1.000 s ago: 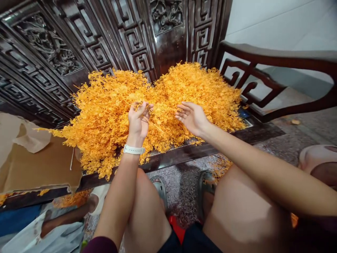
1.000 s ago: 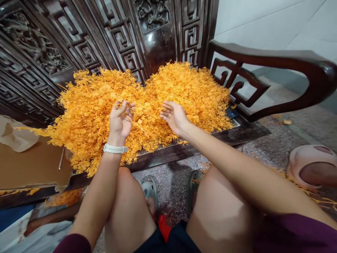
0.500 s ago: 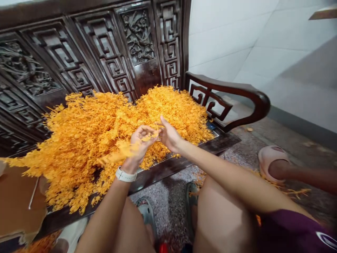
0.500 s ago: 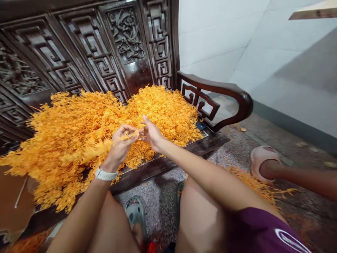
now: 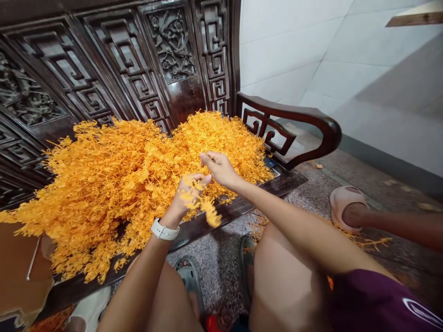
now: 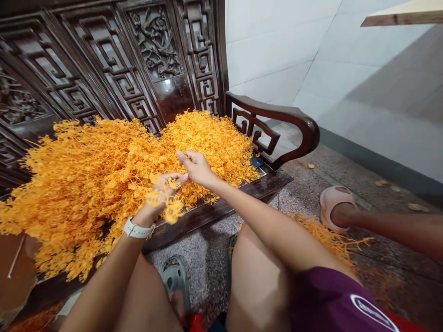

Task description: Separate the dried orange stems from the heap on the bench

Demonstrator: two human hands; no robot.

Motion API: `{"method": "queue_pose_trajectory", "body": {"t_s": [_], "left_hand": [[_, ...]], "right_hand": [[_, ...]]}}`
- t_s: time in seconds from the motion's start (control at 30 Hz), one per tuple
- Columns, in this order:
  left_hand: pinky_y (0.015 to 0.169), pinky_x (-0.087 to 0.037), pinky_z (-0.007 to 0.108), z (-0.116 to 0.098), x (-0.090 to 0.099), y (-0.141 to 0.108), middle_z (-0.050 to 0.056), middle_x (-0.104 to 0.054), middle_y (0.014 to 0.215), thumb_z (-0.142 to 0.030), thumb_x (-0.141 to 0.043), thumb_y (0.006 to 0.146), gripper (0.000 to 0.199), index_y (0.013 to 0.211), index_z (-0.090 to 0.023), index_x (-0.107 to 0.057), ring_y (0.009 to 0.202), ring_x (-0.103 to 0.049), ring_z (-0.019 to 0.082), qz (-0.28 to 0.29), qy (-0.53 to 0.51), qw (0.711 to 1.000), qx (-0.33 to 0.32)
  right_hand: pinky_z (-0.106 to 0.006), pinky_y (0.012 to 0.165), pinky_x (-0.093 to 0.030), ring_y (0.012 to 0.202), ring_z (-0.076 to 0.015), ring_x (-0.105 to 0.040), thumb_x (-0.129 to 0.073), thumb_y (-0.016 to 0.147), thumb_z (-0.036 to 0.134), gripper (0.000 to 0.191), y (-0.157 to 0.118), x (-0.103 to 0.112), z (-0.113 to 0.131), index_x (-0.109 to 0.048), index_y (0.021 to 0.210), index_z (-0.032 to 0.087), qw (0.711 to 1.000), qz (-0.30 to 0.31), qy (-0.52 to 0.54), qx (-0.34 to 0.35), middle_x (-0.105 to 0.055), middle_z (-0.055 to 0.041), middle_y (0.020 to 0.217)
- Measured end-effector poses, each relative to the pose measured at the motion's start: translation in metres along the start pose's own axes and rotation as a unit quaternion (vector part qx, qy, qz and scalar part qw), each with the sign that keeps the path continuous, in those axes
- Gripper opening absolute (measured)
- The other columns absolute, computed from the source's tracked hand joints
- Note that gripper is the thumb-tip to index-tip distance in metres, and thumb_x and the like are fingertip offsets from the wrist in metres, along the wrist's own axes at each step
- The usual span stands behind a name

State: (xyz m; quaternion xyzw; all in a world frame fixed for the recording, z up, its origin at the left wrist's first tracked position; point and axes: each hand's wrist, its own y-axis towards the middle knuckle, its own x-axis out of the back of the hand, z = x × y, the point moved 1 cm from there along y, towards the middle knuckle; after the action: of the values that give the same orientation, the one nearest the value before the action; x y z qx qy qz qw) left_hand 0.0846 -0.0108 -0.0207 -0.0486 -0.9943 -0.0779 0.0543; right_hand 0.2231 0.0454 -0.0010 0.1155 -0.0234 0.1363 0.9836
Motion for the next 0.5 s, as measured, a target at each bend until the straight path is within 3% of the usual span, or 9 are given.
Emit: {"method": "queue_pose_trajectory", "body": {"t_s": [0.13,0.3,0.4,0.5], "left_hand": [[0.058,-0.04,0.031,-0.006,0.001,-0.003,0.002,-0.061,0.063,-0.056,-0.085,0.075,0.041,0.062,-0.021,-0.069,0.06,-0.051,0.016,0.053,-0.046,0.997,0.019],[0.055,-0.033,0.029,-0.018,0.003,-0.011,0.0,-0.052,0.059,-0.056,-0.088,0.073,0.044,0.064,-0.019,-0.066,0.053,-0.04,0.011,0.142,-0.175,0.972,0.064],[0.059,-0.036,0.029,-0.026,0.006,-0.018,-0.005,-0.041,0.053,-0.05,-0.088,0.077,0.044,0.061,-0.019,-0.06,0.048,-0.032,0.009,0.169,-0.282,0.943,0.054],[0.066,-0.04,0.029,-0.031,0.009,-0.024,-0.006,-0.04,0.053,-0.039,-0.087,0.08,0.041,0.061,-0.018,-0.057,0.048,-0.034,0.007,0.19,-0.353,0.915,0.037]], "right_hand": [[-0.027,0.048,-0.028,0.051,-0.0119,-0.038,-0.064,0.084,0.082,0.059,-0.001,0.002,0.005,-0.058,0.074,0.024,0.996,0.088,0.007,-0.017,-0.041,0.0038,0.057],[-0.025,0.04,-0.018,0.044,-0.0077,-0.026,-0.067,0.085,0.077,0.055,-0.005,0.001,0.016,-0.059,0.08,0.023,0.981,0.149,0.093,-0.081,-0.037,0.0069,0.055],[-0.022,0.037,-0.015,0.037,-0.0055,-0.019,-0.067,0.09,0.071,0.05,-0.013,-0.001,0.029,-0.056,0.083,0.023,0.953,0.199,0.206,-0.096,-0.032,0.011,0.048],[-0.019,0.036,-0.015,0.034,-0.0039,-0.013,-0.059,0.099,0.065,0.045,-0.021,-0.002,0.041,-0.052,0.086,0.023,0.92,0.248,0.291,-0.085,-0.029,0.0138,0.042]]}}
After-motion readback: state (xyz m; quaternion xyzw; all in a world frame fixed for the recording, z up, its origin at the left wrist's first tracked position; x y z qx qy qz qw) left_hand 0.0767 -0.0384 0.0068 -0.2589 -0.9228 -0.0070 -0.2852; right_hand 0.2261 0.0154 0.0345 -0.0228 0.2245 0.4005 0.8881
